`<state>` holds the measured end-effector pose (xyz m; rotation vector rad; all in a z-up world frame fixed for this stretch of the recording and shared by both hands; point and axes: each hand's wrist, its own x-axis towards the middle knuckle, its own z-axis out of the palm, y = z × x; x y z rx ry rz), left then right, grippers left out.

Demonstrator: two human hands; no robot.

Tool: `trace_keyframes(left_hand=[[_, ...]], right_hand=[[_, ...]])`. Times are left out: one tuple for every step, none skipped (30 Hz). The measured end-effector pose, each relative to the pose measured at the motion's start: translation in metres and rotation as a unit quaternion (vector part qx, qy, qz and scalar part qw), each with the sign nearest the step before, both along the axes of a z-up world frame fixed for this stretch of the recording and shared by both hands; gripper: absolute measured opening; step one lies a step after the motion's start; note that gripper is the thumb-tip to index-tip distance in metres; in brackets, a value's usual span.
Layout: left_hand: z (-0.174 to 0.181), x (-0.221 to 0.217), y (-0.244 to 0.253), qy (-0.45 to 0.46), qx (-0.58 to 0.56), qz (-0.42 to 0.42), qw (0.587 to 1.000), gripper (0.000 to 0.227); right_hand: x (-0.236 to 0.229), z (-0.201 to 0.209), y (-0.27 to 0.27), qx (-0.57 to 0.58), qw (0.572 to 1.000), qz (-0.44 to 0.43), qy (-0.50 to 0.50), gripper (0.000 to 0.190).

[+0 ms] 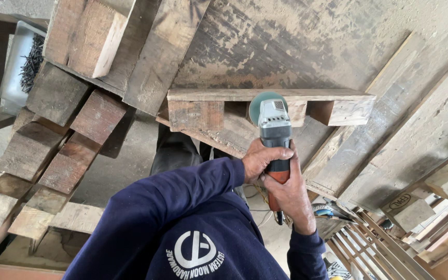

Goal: The person uses an angle grinder to smooth the surface of a wooden pallet. They move the tool back and forth across the wood, generating sparks, and briefly pause to reposition the pallet with their hand before resuming the grinding process.

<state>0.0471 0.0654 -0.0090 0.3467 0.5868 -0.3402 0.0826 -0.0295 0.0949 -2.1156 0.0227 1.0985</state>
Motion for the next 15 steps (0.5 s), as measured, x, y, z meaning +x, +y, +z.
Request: trace_keyframes(left_hand=[[0.0,-0.002,0.003,0.003,-0.008,0.006,1.0,0.032],[0.001,-0.006,0.007,0.007,-0.016,0.012,1.0,0.033],[0.002,-0.01,0.013,0.001,-0.015,0.014,1.0,0.033],[0.003,-0.016,0.021,-0.004,-0.014,0.016,1.0,0.033],[0.005,-0.023,0.029,-0.01,-0.015,0.018,1.0,0.034],[0.009,-0.031,0.037,-0.002,0.002,0.043,0.999,0.034],[0.012,-0.041,0.044,0.003,0.02,0.066,0.998,0.034],[0.014,-0.049,0.051,0.009,0.037,0.089,0.995,0.035],[0.017,-0.056,0.057,0.026,0.026,0.088,0.995,0.035],[0.019,-0.062,0.062,0.043,0.016,0.087,0.995,0.034],[0.019,-0.064,0.065,0.058,0.006,0.087,0.994,0.034],[0.018,-0.063,0.065,0.056,0.017,0.082,0.995,0.034],[0.017,-0.061,0.065,0.055,0.029,0.077,0.995,0.034],[0.015,-0.058,0.063,0.055,0.04,0.072,0.995,0.034],[0.013,-0.054,0.059,0.046,0.047,0.062,0.996,0.034]], right_hand=[[-0.001,0.001,0.003,-0.01,1.0,0.011,-0.002,0.102],[-0.004,0.002,0.007,-0.02,1.0,0.021,-0.004,0.101],[-0.005,0.002,0.013,-0.028,0.999,0.031,-0.009,0.1],[-0.006,0.001,0.019,-0.042,0.998,0.054,0.011,0.097],[-0.008,0.0,0.026,-0.057,0.995,0.076,0.03,0.093],[-0.009,0.0,0.031,-0.073,0.991,0.097,0.05,0.09],[-0.012,0.001,0.036,-0.071,0.99,0.112,0.053,0.095],[-0.017,0.001,0.042,-0.069,0.988,0.126,0.056,0.1],[-0.022,0.002,0.046,-0.069,0.986,0.138,0.06,0.104],[-0.025,0.003,0.05,-0.048,0.989,0.136,0.044,0.104],[-0.028,0.003,0.052,-0.027,0.99,0.134,0.027,0.103],[-0.029,0.003,0.052,-0.007,0.991,0.133,0.009,0.103],[-0.029,0.002,0.052,-0.007,0.991,0.131,-0.005,0.103],[-0.029,0.001,0.051,-0.007,0.991,0.129,-0.019,0.103],[-0.028,0.0,0.049,-0.008,0.991,0.126,-0.031,0.103]])
